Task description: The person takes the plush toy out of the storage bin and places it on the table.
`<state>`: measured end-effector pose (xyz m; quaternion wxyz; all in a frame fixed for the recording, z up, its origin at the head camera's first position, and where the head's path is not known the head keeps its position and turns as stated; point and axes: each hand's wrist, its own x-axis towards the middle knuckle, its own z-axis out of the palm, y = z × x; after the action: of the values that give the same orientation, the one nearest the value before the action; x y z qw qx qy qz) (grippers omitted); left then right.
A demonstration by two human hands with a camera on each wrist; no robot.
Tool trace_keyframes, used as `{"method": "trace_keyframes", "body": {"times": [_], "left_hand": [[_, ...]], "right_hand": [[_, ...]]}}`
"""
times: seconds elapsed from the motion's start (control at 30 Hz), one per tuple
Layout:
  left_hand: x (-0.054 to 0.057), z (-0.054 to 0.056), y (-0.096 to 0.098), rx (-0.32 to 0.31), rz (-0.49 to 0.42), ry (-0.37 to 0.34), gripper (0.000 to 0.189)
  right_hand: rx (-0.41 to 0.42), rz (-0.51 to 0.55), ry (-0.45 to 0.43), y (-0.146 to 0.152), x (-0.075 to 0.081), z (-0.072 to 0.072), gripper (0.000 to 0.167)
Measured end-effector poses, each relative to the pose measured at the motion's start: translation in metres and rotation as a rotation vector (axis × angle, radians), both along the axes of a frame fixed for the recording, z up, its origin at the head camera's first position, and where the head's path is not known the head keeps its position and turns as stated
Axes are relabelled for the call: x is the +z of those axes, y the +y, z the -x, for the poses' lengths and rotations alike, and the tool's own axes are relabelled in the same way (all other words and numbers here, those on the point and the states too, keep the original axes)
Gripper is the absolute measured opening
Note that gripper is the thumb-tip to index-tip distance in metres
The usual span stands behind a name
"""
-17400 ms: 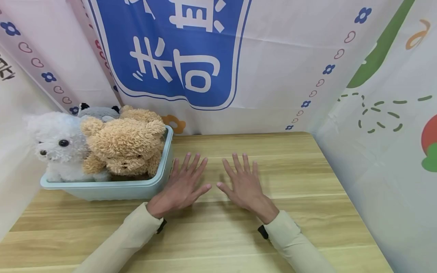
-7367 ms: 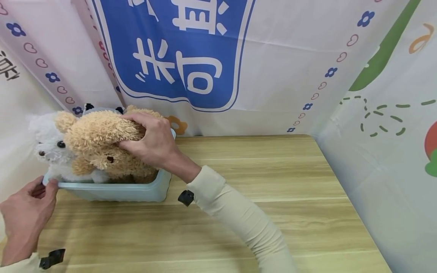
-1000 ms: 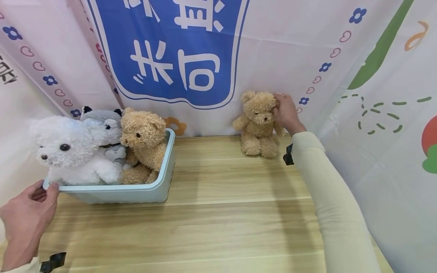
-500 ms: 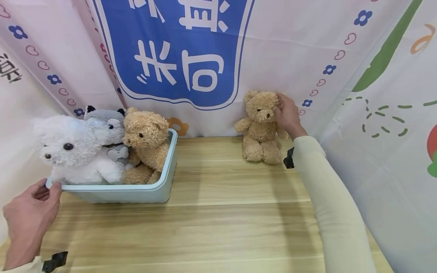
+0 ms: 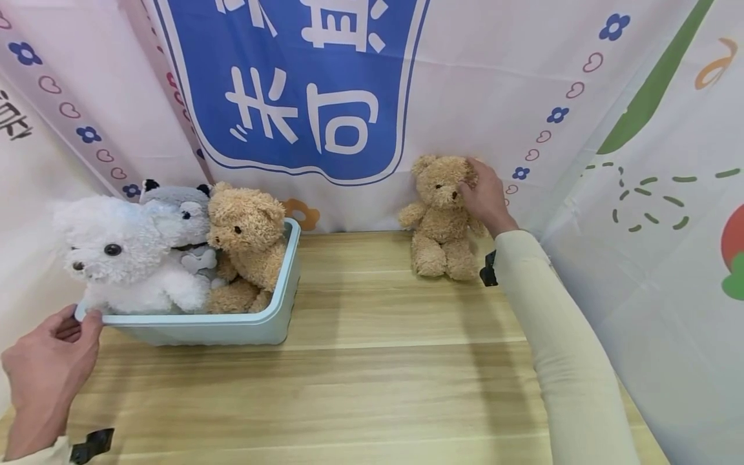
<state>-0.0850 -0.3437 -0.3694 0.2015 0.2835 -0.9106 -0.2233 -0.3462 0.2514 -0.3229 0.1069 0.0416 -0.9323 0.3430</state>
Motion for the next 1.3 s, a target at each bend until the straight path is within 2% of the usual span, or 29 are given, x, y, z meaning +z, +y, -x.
{"method": "trace_keyframes", "body": {"times": [0.3, 0.4, 0.73, 0.93, 1.1, 1.3], "left_hand": [[0.0, -0.001, 0.0, -0.001, -0.002, -0.008, 0.052], [-0.001, -0.001, -0.001, 0.001, 0.0, -0.005, 0.051], [0.0, 0.0, 0.0, -0.008, -0.001, 0.002, 0.051], [-0.001, 0.0, -0.001, -0.008, -0.004, 0.001, 0.052], [-0.002, 0.0, 0.0, -0.006, -0.007, -0.004, 0.052], [-0.002, 0.001, -0.001, 0.011, 0.001, 0.016, 0.051]], "right_hand": [[-0.01, -0.013, 0.087, -0.01, 0.009, -0.006, 0.062], [-0.016, 0.007, 0.086, -0.02, 0.014, -0.007, 0.064], [0.05, 0.001, 0.135, -0.061, 0.025, -0.009, 0.071], [0.078, 0.025, 0.091, -0.092, 0.03, -0.014, 0.078], [0.095, 0.065, 0.091, -0.113, 0.036, -0.02, 0.078], [0.154, 0.128, 0.048, -0.137, 0.038, -0.028, 0.081]]}}
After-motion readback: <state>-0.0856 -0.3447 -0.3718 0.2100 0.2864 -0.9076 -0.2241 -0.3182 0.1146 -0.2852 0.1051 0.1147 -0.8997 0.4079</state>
